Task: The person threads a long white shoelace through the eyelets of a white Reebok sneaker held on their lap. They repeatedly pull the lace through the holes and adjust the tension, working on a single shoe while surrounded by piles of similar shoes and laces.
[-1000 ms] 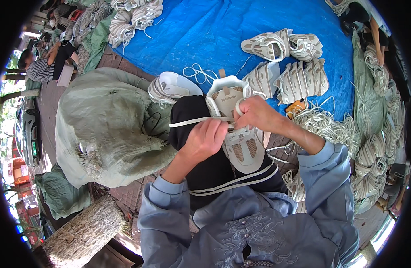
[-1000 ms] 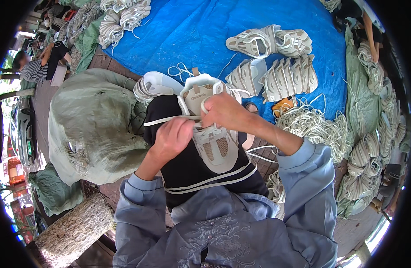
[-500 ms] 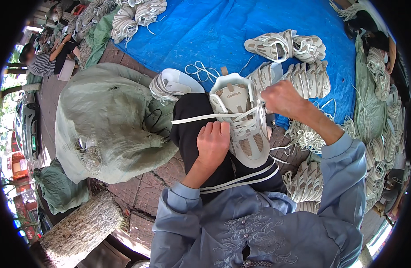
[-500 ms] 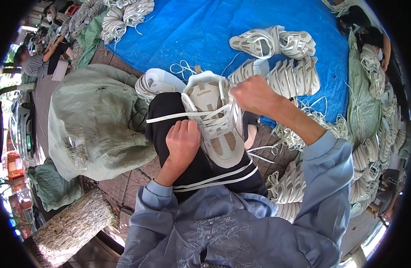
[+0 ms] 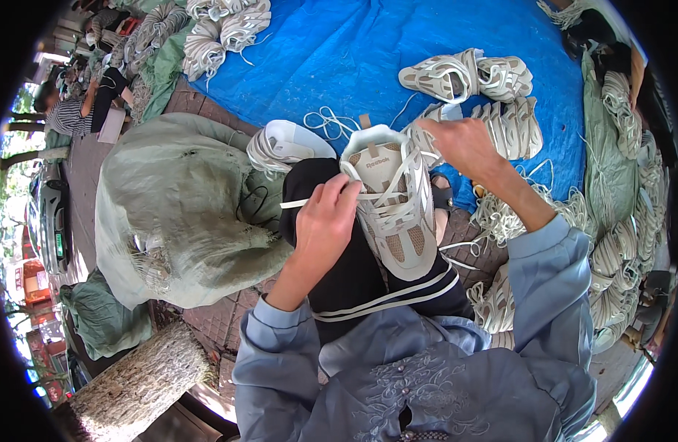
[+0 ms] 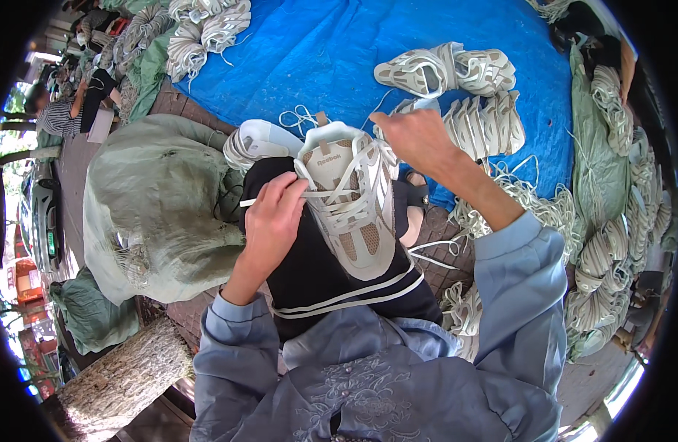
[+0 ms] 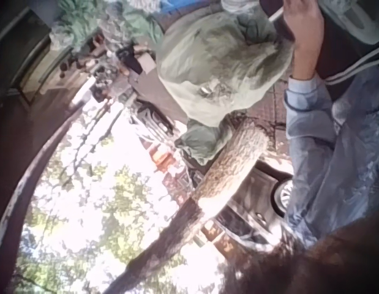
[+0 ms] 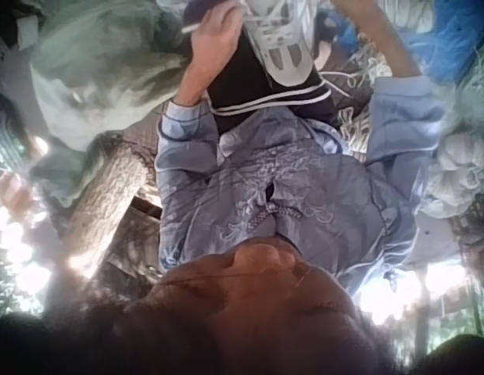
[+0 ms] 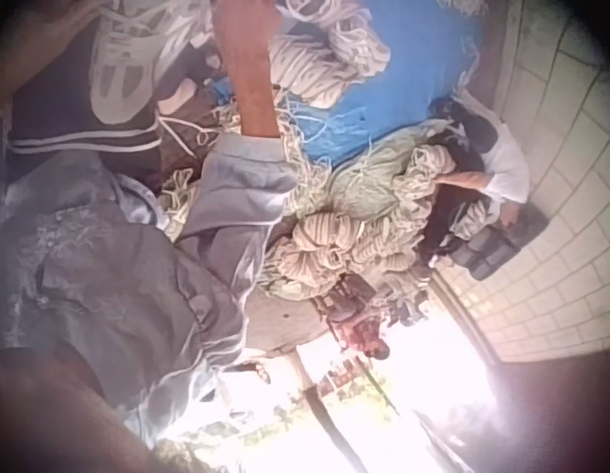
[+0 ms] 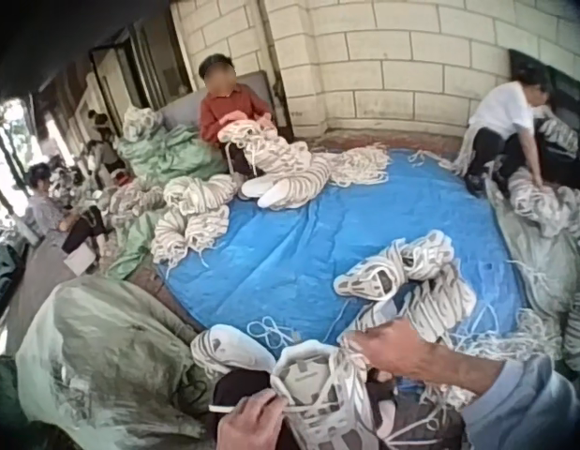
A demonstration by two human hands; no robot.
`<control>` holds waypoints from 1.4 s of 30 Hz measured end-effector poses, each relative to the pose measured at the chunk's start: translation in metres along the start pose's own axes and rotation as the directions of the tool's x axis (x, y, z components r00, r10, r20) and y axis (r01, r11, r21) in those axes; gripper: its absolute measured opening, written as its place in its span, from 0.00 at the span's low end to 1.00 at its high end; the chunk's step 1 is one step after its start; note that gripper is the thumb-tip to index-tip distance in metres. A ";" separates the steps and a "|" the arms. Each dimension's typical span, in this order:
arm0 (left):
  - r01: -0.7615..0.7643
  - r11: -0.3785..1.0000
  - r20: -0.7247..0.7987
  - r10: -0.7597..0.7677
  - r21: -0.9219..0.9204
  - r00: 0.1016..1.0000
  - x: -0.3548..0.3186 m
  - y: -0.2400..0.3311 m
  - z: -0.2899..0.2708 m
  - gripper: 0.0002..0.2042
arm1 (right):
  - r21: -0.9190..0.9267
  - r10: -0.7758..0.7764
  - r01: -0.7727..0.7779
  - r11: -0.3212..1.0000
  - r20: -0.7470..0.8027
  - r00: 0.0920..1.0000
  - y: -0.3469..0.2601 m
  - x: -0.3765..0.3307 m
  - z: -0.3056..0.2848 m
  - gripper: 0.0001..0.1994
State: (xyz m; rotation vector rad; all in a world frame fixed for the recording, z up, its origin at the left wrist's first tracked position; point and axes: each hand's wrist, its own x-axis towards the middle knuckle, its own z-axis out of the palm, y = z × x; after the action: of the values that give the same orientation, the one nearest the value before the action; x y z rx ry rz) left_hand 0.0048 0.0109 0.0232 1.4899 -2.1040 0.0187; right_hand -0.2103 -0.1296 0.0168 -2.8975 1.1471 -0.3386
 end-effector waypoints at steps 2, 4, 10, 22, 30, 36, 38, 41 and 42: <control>-0.063 0.997 0.068 0.060 0.050 0.996 -0.002 -0.004 -0.001 0.15 | 0.470 -0.020 0.009 0.882 0.018 1.000 -0.018 -0.013 -0.015 0.09; -0.080 0.993 0.112 0.071 0.082 0.991 -0.002 -0.003 0.002 0.14 | 0.644 -0.108 0.065 0.762 0.027 0.994 -0.039 -0.028 -0.015 0.09; -0.092 0.996 0.081 0.091 0.014 0.993 0.001 0.000 0.005 0.11 | 0.250 -0.316 0.277 0.928 0.131 0.940 -0.058 -0.038 0.005 0.09; 0.363 0.810 0.169 -0.321 -0.461 0.932 -0.001 0.034 0.027 0.03 | 0.616 0.144 -0.234 0.752 0.192 0.971 -0.024 -0.029 0.004 0.08; 0.723 0.470 0.649 -0.345 -0.506 0.678 0.010 0.022 0.006 0.05 | 0.433 -0.052 0.182 0.883 -0.294 0.954 -0.067 -0.046 -0.009 0.10; 0.628 0.568 0.596 -0.275 -0.532 0.754 0.008 0.022 0.006 0.07 | 0.344 -0.193 0.267 0.900 -0.234 0.953 -0.068 -0.034 0.015 0.05; 0.396 0.808 0.361 -0.245 -0.437 0.900 0.002 0.028 0.016 0.07 | 0.616 -0.121 0.095 0.782 0.000 0.993 -0.061 -0.033 0.012 0.06; 0.210 0.932 0.189 -0.158 -0.297 0.969 -0.001 0.040 0.025 0.09 | 0.825 -0.118 -0.405 0.394 0.482 0.868 -0.046 -0.026 0.000 0.07; 0.186 0.941 0.174 -0.140 -0.284 0.975 -0.003 0.039 0.029 0.09 | 0.793 -0.123 -0.491 0.361 0.563 0.818 -0.043 -0.022 -0.001 0.07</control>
State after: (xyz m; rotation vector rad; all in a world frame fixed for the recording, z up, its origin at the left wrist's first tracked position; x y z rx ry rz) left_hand -0.0411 0.0198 0.0093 1.5113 -1.9823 -0.4697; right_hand -0.1968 -0.0829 0.0173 -1.6106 0.7630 -0.0661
